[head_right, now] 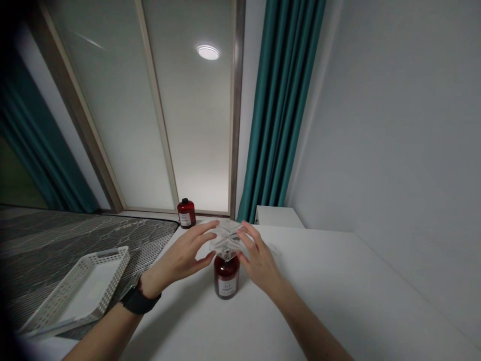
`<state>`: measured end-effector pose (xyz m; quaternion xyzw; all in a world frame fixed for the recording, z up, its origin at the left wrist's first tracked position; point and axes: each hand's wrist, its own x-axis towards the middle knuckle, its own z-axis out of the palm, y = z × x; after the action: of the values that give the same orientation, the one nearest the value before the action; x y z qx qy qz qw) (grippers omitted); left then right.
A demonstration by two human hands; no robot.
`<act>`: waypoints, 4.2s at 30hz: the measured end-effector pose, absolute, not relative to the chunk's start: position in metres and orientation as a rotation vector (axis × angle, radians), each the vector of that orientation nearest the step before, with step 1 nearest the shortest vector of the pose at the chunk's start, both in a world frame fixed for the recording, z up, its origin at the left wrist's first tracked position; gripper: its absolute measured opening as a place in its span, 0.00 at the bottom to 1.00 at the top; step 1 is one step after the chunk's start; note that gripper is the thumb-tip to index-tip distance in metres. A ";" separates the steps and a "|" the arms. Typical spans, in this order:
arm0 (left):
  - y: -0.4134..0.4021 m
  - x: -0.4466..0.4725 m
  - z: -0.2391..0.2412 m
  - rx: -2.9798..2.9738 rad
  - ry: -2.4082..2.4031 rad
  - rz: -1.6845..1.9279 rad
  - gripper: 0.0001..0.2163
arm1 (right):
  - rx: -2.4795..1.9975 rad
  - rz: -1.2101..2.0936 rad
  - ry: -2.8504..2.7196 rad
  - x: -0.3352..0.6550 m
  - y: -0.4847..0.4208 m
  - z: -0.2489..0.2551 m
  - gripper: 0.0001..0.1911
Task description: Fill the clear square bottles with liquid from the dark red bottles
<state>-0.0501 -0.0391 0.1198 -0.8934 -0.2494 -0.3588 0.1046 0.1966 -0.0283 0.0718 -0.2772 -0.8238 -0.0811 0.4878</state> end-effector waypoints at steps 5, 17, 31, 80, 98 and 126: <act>-0.041 -0.048 0.121 -2.557 -0.696 -1.030 0.18 | -0.664 -0.235 -1.978 0.196 -0.029 0.072 0.39; -0.044 -0.046 0.122 -2.421 -0.636 -1.010 0.14 | -0.631 -0.319 -1.934 0.195 -0.032 0.072 0.41; -0.045 -0.049 0.116 -2.403 -0.626 -1.010 0.15 | -0.601 -0.366 -1.921 0.196 -0.031 0.070 0.39; 0.040 -0.020 0.056 -3.141 -1.457 -1.774 0.14 | -0.989 0.431 -1.983 0.203 0.016 0.041 0.38; -0.028 -0.037 0.037 -3.019 -1.320 -1.574 0.22 | -1.365 0.094 -1.895 0.255 0.009 -0.019 0.30; -0.020 -0.035 0.021 -2.902 -1.459 -1.547 0.31 | -1.591 -0.085 -1.895 0.285 0.024 -0.037 0.11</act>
<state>-0.0350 -0.0202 0.0206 -0.7857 -0.3949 -0.4189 -0.2263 0.2845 0.0237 -0.0368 -0.6075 -0.7233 -0.0323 0.3267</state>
